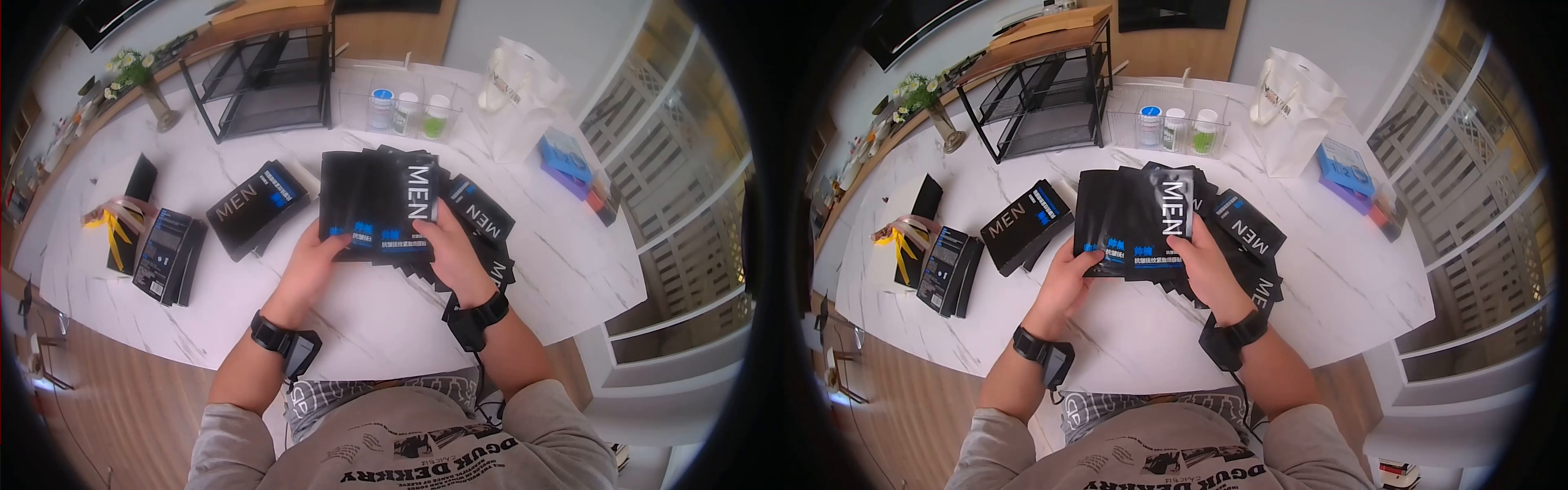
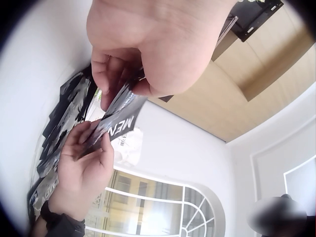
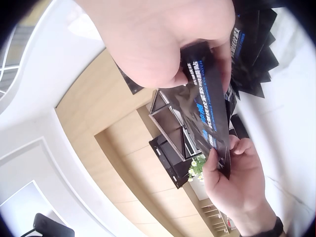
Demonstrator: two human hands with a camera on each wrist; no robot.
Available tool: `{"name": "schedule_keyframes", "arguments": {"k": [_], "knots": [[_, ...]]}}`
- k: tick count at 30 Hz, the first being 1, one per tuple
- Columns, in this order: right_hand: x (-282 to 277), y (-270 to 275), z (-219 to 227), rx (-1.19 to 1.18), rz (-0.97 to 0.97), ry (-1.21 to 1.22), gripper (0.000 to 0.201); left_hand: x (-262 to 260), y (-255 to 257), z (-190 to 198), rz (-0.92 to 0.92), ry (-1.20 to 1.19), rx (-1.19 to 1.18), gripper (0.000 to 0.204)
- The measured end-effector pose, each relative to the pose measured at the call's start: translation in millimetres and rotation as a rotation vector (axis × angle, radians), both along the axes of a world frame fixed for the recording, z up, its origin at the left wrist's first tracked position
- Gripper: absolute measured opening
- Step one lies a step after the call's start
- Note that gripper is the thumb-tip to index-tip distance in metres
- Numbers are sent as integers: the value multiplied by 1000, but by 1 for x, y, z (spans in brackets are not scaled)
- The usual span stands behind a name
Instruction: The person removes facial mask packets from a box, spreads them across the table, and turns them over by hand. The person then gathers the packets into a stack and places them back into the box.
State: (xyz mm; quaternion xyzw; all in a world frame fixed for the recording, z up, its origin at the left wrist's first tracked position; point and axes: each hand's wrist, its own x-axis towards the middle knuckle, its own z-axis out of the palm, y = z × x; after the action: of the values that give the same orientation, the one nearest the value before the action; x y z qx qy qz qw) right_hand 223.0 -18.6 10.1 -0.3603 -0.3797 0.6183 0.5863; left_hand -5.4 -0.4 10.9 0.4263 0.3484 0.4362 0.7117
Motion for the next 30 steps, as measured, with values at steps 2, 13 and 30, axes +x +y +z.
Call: {"name": "schedule_keyframes", "arguments": {"k": [2,13,30], "knots": [[0,0,-1,8,6,-24,40,3,2,-6,57,1,110,54],[4,-2,-3,63,66,-48,31,3,-10,3,-19,396,604,54],[2,-7,20,69,23,-96,58,-10,4,5,-120,34,137,35]]}}
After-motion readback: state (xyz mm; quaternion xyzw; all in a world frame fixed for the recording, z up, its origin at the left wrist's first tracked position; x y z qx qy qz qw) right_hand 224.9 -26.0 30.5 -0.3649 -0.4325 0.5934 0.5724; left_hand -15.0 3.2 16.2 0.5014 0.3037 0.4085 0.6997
